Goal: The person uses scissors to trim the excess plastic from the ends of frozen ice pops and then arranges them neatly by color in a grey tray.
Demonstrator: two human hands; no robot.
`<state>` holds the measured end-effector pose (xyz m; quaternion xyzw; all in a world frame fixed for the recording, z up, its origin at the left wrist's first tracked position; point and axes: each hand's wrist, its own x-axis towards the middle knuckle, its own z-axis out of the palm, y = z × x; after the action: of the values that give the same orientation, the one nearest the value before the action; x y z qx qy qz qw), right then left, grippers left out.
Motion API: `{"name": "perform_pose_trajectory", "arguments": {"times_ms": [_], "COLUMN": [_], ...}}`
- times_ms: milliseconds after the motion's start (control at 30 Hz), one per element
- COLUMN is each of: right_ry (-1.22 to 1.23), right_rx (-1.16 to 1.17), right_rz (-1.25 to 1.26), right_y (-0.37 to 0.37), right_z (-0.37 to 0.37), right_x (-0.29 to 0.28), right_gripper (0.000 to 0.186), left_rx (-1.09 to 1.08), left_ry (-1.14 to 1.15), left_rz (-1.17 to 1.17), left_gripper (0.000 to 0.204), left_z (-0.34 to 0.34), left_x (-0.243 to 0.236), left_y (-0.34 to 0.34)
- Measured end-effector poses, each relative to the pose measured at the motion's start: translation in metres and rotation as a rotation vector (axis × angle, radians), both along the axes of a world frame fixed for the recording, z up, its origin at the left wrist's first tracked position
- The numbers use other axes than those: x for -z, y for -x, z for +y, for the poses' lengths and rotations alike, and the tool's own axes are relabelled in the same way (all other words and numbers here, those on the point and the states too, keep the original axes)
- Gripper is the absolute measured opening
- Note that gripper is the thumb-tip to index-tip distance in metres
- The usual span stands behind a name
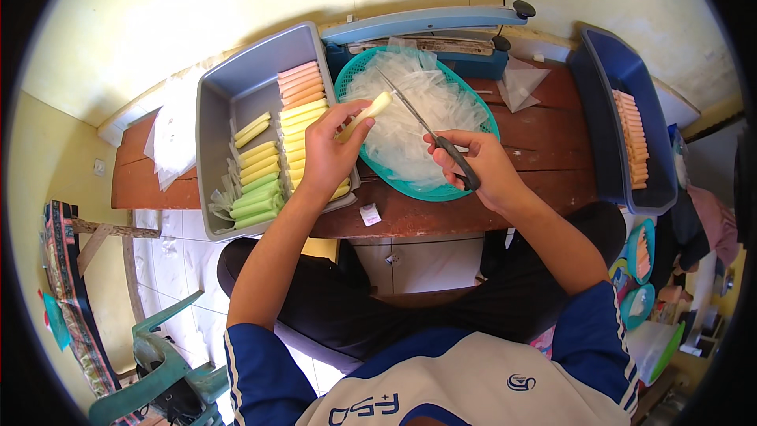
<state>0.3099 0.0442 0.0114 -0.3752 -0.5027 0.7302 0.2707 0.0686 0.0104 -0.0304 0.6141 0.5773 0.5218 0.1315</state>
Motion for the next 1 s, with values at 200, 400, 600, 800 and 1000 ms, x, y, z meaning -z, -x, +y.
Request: {"name": "perform_pose_trajectory", "arguments": {"times_ms": [200,400,600,800,1000], "right_ry": [-0.014,-0.06,-0.748,-1.084,-1.171], "right_rx": [0.008,0.052,0.081,-0.076,-0.149], "right_rz": [-0.001,-0.078,-0.473,-0.654,-0.895], "right_y": [-0.002,-0.007,-0.01,-0.003,0.019], "right_z": [0.002,0.004,0.044,0.052,0.042], "right_x": [0.005,-0.01,0.048,0.07,0.025], "right_gripper": [0.046,0.048,0.048,0.038,0.03], "left_rx": [0.005,-0.05,-0.003,0.052,0.039], "left_ry": [0.021,0.047,0.076,0.109,0.182], "left_rz": [-0.002,-0.041,-0.3,-0.441,-0.538], "left_gripper": [0.023,0.025,0.028,0.035,0.031], "left_z": [0.001,0.002,0.009,0.005,-0.006], "left_x": [0.0,0.004,0.011,0.004,-0.018], "left_y": [-0.001,0.006,0.016,0.038,0.063]}}
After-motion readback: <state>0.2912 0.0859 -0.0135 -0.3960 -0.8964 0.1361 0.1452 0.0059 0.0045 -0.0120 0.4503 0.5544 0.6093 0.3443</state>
